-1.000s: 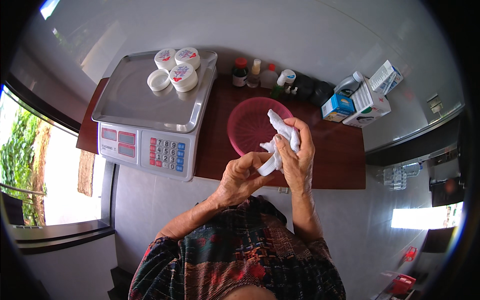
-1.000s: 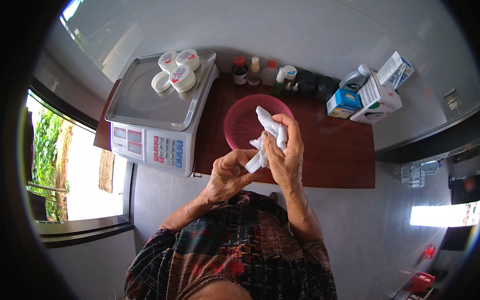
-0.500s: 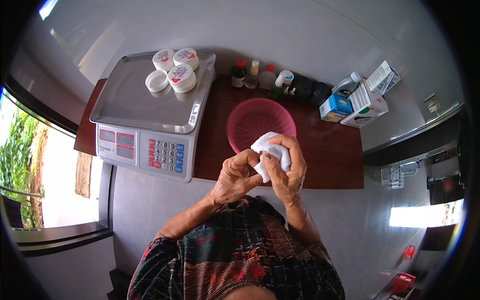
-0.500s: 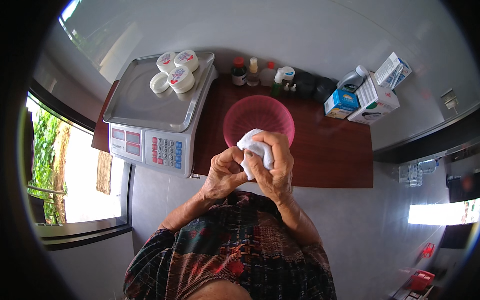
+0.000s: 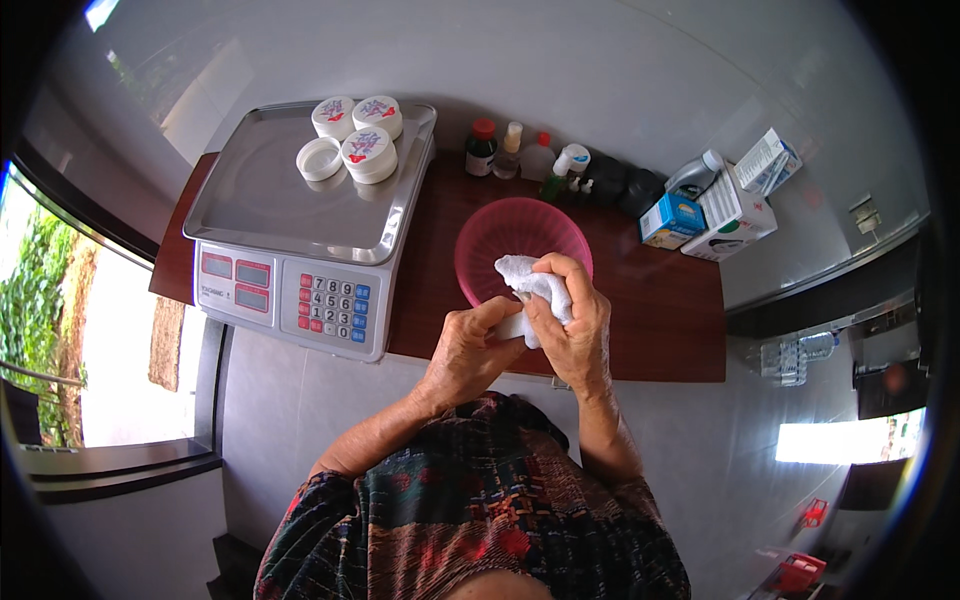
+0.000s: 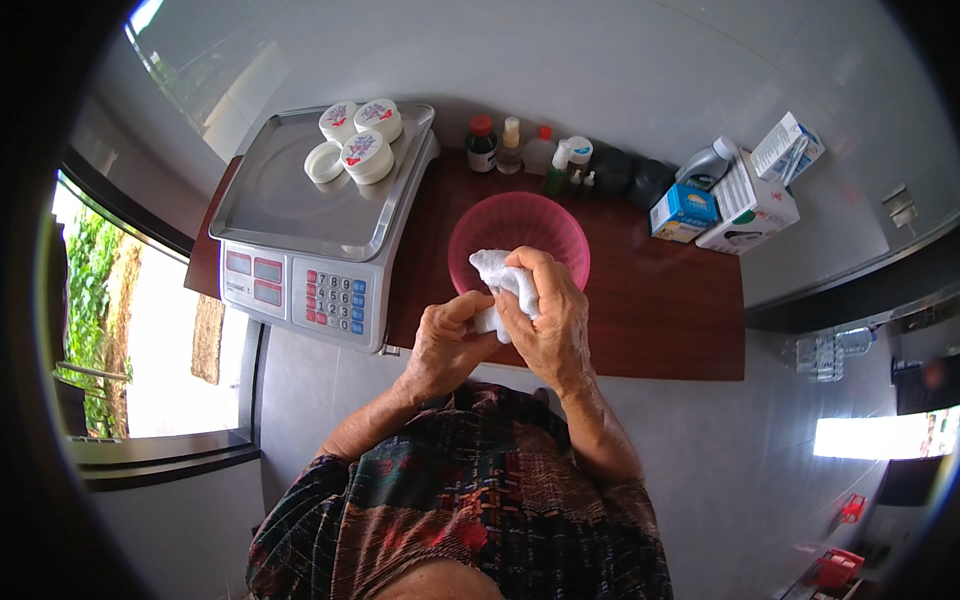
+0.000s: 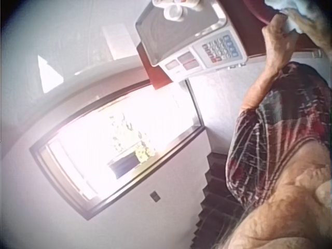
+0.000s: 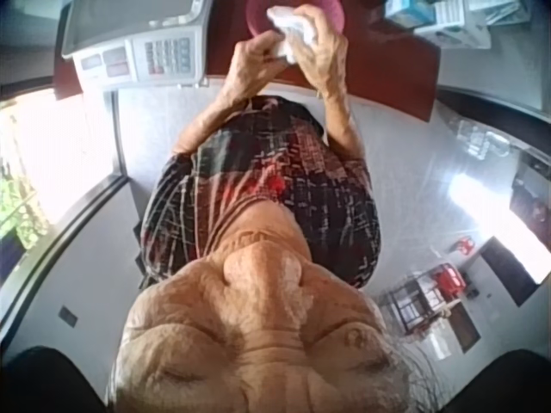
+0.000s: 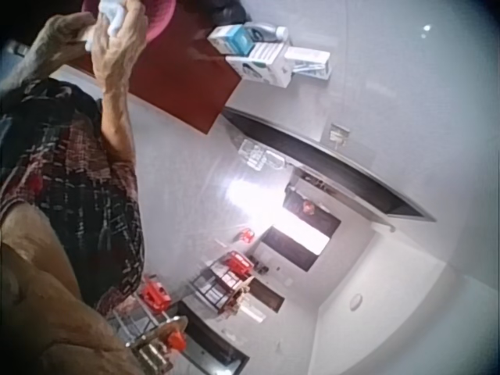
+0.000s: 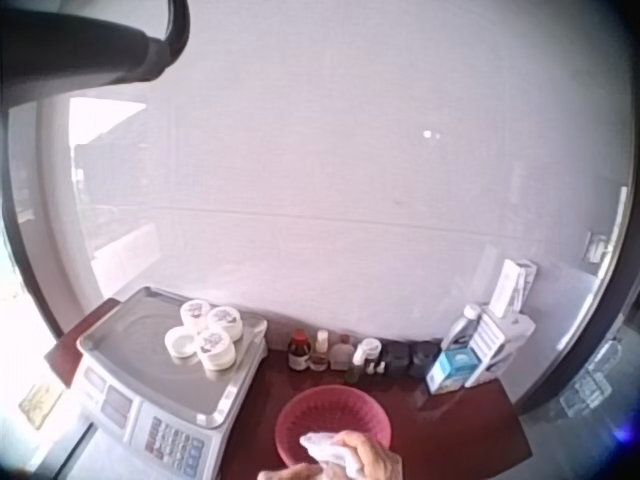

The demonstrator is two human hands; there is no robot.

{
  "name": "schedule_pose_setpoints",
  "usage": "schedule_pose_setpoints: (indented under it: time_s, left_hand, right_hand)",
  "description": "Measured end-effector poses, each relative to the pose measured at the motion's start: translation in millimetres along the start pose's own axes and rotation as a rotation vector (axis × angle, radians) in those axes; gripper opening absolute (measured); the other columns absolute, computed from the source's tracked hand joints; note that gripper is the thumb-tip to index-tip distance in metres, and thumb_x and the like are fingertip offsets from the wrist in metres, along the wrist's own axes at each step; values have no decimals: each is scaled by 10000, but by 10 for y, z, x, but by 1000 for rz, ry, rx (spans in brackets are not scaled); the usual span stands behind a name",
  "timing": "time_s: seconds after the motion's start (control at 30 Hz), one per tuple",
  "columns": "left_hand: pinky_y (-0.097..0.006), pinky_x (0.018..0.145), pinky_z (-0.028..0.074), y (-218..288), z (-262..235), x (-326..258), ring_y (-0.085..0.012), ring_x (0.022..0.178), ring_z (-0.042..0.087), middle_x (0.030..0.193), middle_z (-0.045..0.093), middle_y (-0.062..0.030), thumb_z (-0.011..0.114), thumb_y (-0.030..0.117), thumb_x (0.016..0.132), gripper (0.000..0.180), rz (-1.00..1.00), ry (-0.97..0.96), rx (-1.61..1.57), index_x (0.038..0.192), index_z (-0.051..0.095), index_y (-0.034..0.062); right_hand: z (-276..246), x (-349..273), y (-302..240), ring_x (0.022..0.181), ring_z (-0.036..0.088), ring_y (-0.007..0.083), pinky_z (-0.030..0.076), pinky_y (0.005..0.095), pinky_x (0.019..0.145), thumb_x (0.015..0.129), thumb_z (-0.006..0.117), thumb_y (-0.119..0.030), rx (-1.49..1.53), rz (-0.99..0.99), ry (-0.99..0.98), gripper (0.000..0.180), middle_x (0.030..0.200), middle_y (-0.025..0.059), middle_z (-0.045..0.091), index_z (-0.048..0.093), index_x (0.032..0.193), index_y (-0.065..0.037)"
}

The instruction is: The person wipes several small white plastic containers with a white cloth, then wipes a pink plastic basket. Finally, the person wipes the wall and the door frame with a grey cloth.

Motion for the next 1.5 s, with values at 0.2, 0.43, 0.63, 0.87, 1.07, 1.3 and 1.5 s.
schedule_pose_setpoints:
  time_s: [0.2, 0.43, 0.63, 0.87, 1.07, 1.3, 1.5]
  left_hand:
    - [-216, 689, 480, -122, 39, -6, -30, 766, 549, 797, 641, 8, 721, 92, 812, 166, -38, -42, -448, 915, 618, 13]
    - [-242, 804, 499, -353, 267, 60, -100, 892, 602, 992, 636, -51, 638, 44, 864, 199, -163, -134, -1199, 1048, 569, 6]
    - [-242, 806, 494, -287, 223, 21, -76, 881, 590, 948, 644, -24, 683, 52, 832, 209, -173, -175, -935, 1021, 599, 20]
    - [-253, 755, 523, -346, 55, -24, -94, 833, 615, 910, 665, -19, 704, -48, 760, 200, -94, -116, -573, 932, 632, 25]
    - [-251, 827, 506, -355, 166, 68, -97, 906, 606, 986, 650, -49, 651, 34, 849, 172, -105, -89, -1022, 1005, 582, 14]
    - [-292, 893, 496, -443, 279, 50, -150, 1012, 595, 1084, 614, -23, 601, 139, 899, 254, -262, -110, -1294, 1140, 541, 83]
    - [-335, 869, 515, -425, 351, 83, -135, 1007, 586, 1081, 610, -32, 569, 152, 923, 245, -347, -105, -1372, 1155, 530, 82]
  right_hand:
    - [-134, -169, 198, 817, 600, 142, 492, 267, 705, 882, 576, -109, 185, 157, 143, 190, 936, 84, 618, 547, 1050, -25]
    - [16, -476, -109, 942, 553, 319, 480, 390, 795, 813, 605, -50, -159, -242, 286, 347, 1098, 185, 521, 502, 1139, 7]
    - [-51, -197, -124, 899, 567, 283, 498, 369, 742, 816, 613, -127, -128, -178, 45, 217, 1004, 114, 564, 608, 1016, -42]
    - [198, -186, -510, 842, 549, 231, 511, 326, 656, 642, 721, -91, -474, -567, -101, 302, 1002, 19, 575, 652, 936, -80]
    - [41, -154, -97, 874, 573, 274, 512, 365, 722, 736, 668, -51, -156, -256, 82, 333, 997, 110, 568, 608, 1064, -46]
    - [138, -311, -93, 977, 567, 324, 500, 376, 787, 895, 579, -137, -238, -209, 165, 383, 1104, 178, 527, 490, 1244, -6]
    - [109, -408, -172, 908, 586, 338, 518, 378, 738, 859, 622, -90, -387, -262, 186, 480, 1076, 208, 530, 444, 1285, 42]
Point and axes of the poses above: each hand's wrist, its own x-axis towards the middle knuckle, its own z-axis out of the palm, y = z × x, the point moved 8 cm from there along x, towards the middle knuckle
